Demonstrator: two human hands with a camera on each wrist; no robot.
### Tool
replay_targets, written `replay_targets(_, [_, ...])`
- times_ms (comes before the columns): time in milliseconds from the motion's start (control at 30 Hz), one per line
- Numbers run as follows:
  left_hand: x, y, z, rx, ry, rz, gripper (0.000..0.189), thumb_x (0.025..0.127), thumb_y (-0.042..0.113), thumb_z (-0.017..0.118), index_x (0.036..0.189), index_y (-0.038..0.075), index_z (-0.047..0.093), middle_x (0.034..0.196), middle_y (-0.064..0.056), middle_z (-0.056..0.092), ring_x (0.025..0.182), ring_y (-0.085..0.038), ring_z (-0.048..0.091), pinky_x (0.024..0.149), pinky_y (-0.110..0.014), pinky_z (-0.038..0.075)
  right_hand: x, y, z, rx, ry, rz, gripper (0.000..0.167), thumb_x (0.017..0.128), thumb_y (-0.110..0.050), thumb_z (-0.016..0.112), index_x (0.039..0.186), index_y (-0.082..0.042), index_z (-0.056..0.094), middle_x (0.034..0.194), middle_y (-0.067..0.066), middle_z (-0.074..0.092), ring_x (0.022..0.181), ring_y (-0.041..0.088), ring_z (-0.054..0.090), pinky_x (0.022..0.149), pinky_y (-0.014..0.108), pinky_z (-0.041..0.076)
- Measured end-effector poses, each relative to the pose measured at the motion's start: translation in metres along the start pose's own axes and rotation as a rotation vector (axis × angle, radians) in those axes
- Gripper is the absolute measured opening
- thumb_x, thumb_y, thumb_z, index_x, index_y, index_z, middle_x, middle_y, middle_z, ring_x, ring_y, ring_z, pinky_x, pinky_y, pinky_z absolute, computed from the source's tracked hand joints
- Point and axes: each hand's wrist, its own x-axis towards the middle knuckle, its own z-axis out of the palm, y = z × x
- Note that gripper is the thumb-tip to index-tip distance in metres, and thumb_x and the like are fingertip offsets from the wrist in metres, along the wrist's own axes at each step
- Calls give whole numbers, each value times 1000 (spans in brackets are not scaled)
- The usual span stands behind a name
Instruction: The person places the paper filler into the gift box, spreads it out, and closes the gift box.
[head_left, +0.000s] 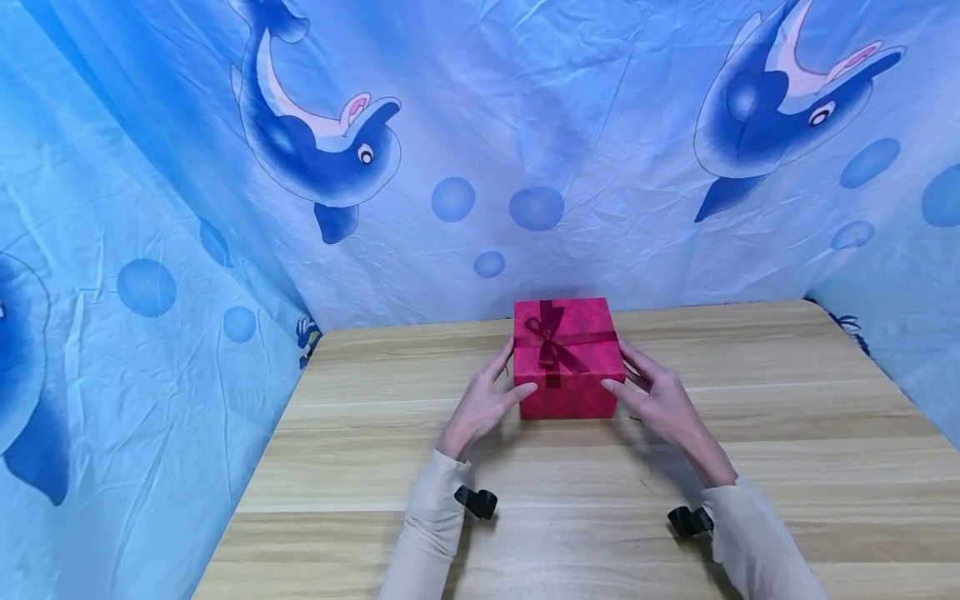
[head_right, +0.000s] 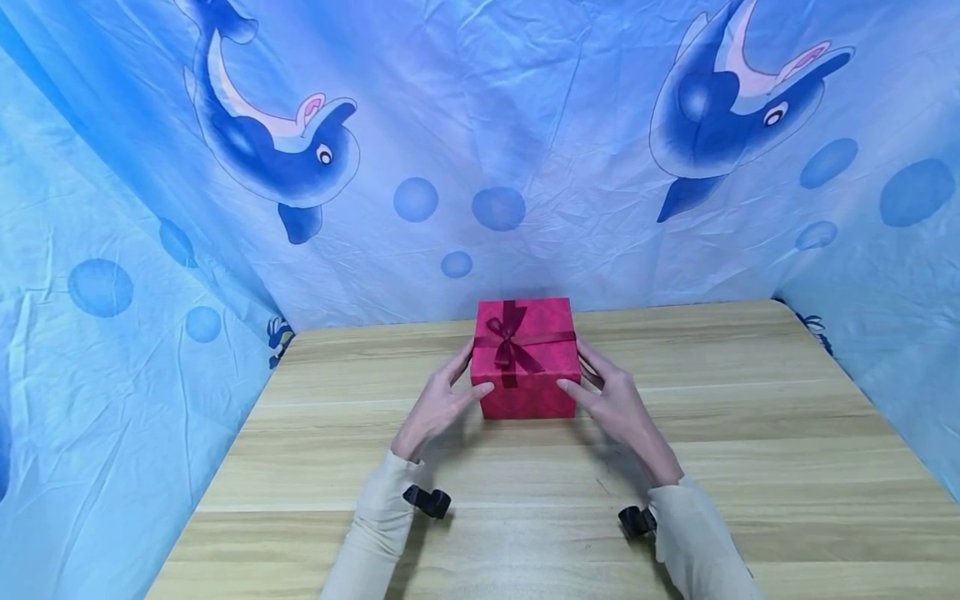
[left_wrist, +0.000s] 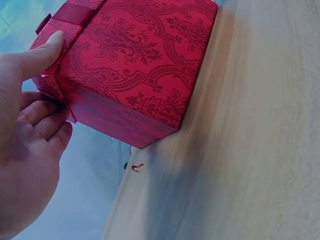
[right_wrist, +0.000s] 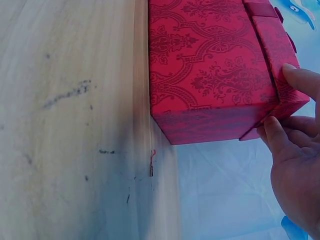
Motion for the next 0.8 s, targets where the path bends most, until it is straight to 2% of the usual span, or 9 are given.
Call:
replay_targets(233, [-2, -5, 4, -15, -18, -7, 87, 97, 40, 74, 165, 15, 26, 166, -6, 30, 152, -26, 28, 120, -48, 28, -3, 5, 1, 10, -25, 30, 68, 98, -1, 71, 156, 7, 37, 157, 33, 36, 132, 47, 51, 90, 16, 50])
replay_targets(467, [-3, -13, 8, -31, -19, -3, 87, 97, 38, 75, 165, 15, 26, 167, -3, 29, 153, -23, 25, 121, -45, 27, -5, 11, 4, 29, -29, 73, 69, 98, -3, 72, 156, 6, 37, 158, 32, 35, 131, 46, 52, 91, 20, 51])
replay_targets(633, [-3, -16, 10, -45, -29, 2, 87, 97, 37, 75, 165, 15, 26, 167, -2, 29, 153, -23, 26, 121, -45, 27, -6, 16, 5, 10, -26, 45, 68, 97, -3, 73, 155, 6, 39, 158, 32, 35, 136, 46, 47, 94, 20, 48])
replay_targets(800, [-4, -18, 12, -67, -23, 5, 86, 97, 34, 76, 165, 14, 27, 166, -3, 30, 152, -25, 27, 121, -47, 27, -7, 18, 6, -7, -25, 31, 68, 97, -3, 73, 155, 6, 40, 157, 32, 36, 135, 45, 48, 93, 19, 49])
